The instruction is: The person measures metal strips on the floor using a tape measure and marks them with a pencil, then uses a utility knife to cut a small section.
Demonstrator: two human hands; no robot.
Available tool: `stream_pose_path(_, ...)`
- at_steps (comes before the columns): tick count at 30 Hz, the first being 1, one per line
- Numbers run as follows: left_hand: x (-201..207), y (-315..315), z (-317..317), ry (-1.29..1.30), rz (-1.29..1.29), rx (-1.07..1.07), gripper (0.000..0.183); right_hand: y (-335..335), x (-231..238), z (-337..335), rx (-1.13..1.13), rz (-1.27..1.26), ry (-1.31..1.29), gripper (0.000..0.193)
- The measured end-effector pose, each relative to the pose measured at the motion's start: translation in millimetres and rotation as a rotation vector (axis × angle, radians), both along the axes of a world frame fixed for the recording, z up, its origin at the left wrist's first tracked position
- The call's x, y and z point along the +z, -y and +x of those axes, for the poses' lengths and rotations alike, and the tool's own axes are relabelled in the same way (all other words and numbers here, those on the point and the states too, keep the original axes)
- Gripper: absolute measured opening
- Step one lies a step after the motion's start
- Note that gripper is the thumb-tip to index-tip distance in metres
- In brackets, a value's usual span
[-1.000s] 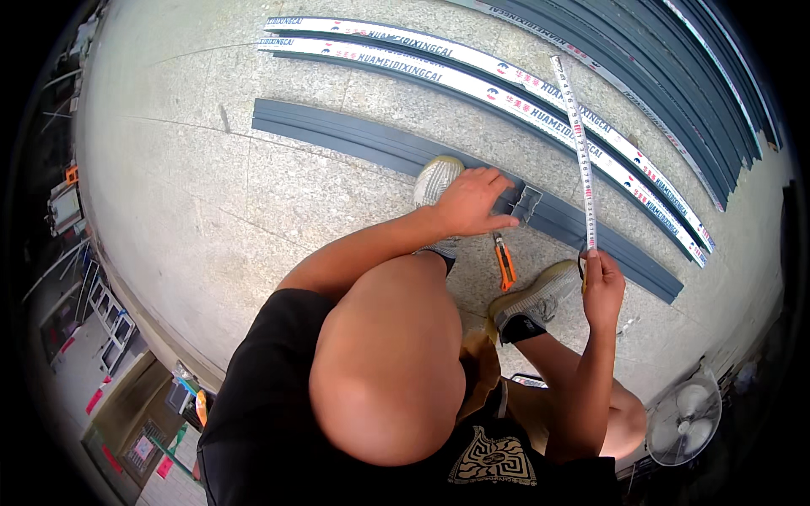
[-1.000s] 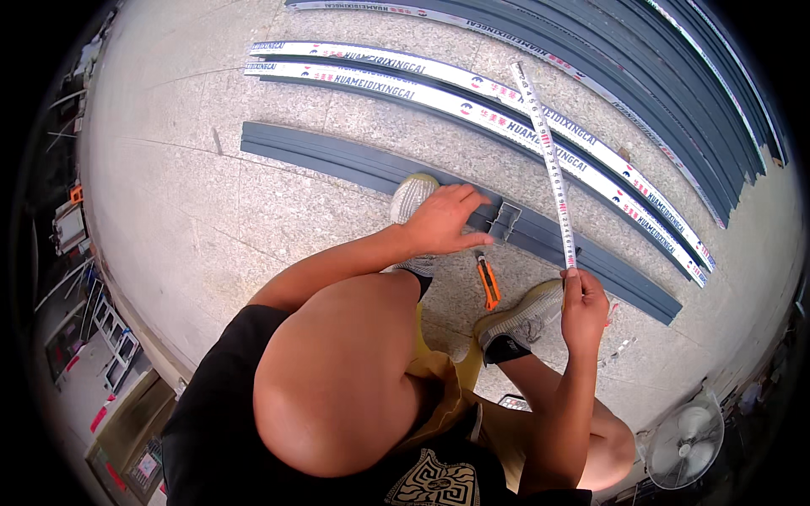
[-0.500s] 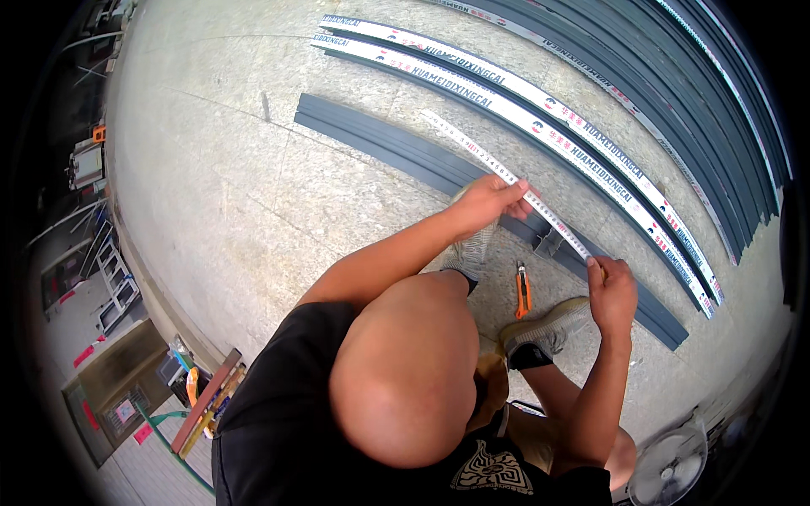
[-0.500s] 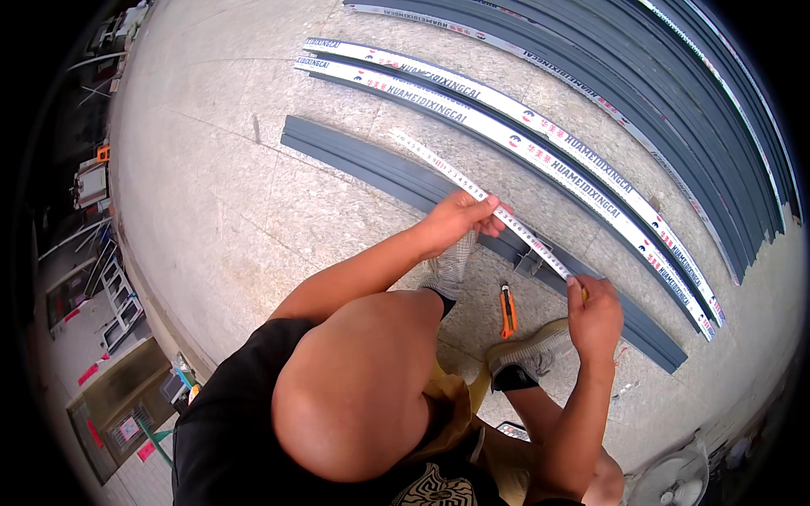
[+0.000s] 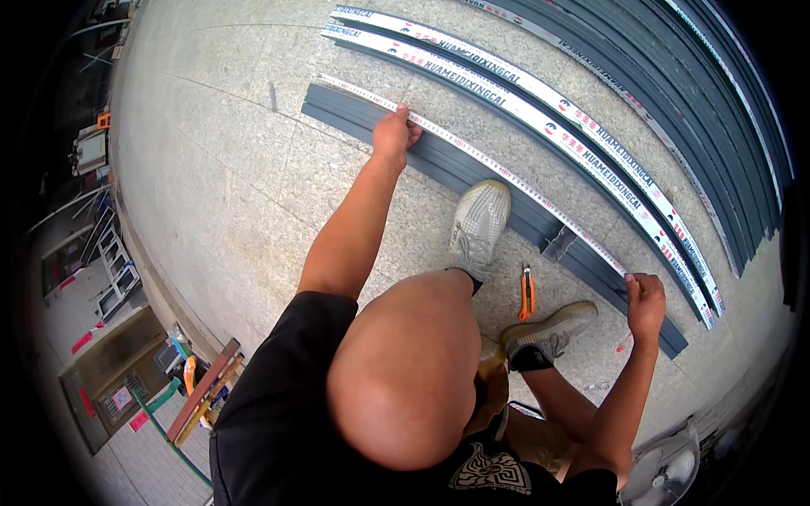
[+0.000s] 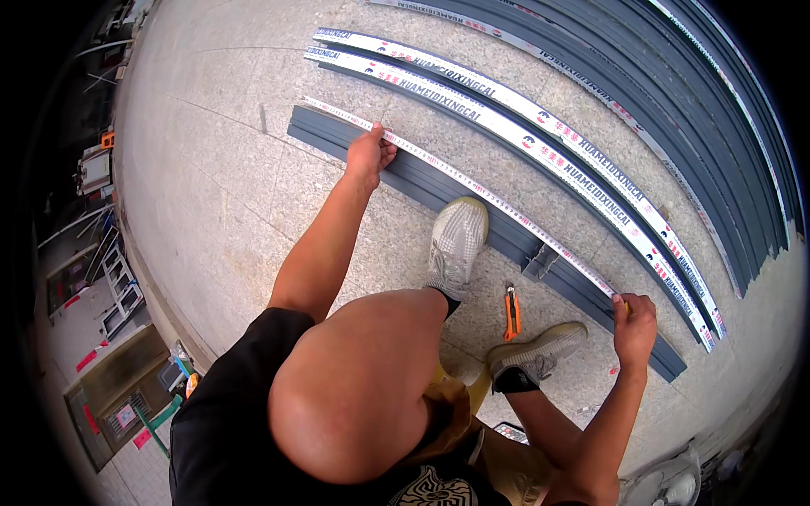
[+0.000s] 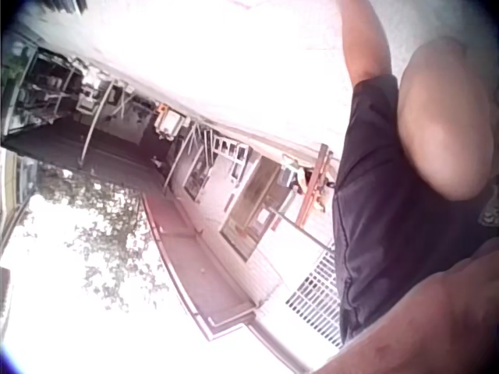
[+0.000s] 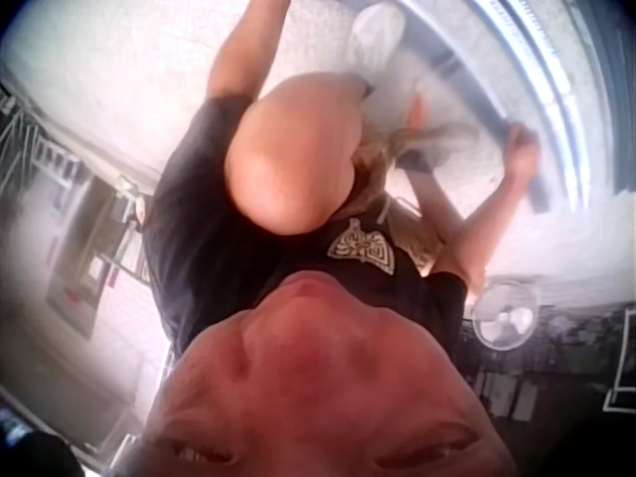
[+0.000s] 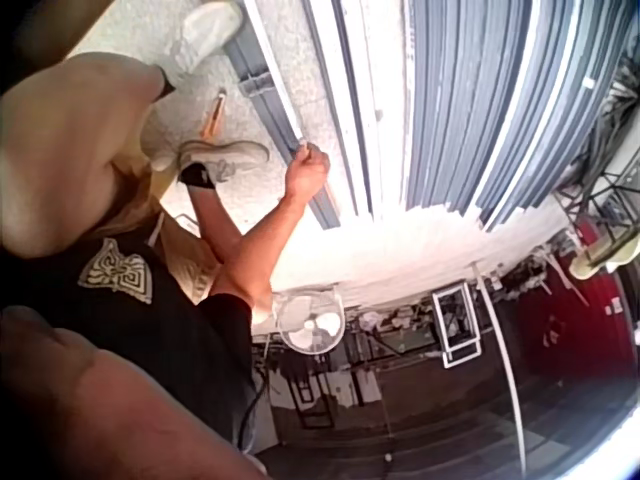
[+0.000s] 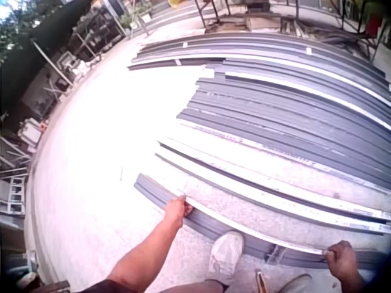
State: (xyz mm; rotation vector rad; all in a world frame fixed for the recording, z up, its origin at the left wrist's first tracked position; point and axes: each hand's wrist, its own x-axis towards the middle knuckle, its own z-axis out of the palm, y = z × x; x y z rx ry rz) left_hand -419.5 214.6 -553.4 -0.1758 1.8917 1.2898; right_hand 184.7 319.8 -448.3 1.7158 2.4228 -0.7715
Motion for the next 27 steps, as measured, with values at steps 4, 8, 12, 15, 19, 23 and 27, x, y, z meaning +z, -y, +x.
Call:
stream_pose_path(4,-5,3,7,-0.023,-0.016,-0.039,0.034,-6,-6,-32,0.017,0.014,0.004,0.025)
stream_pose_path(8,-7,8,9,0.007,-0.100,-0.025,0.033,-11,-3,-34,0.045,0.039,0.040,0.027)
stream_pose_path(12,-8,10,10,-0.008,-0.094,-0.032,0.034,-13,-1,-35,0.038,0.037,0.045,0.027)
stream_pose_path(15,-9,9,8,-0.014,-0.070,-0.028,0.035,-11,-4,-37,0.037,0.053,0.036,0.026)
stream_pose_path(19,-8,9,8,-0.019,-0.087,-0.019,0.036,-9,-2,-40,0.029,0.039,0.037,0.027)
stream_pose_path(23,-6,10,6,-0.020,-0.097,-0.010,0.038,-9,2,-46,0.036,0.045,0.046,0.027)
stream_pose_path(27,-7,11,7,-0.020,-0.099,-0.014,0.038,-10,1,-44,0.048,0.058,0.037,0.027)
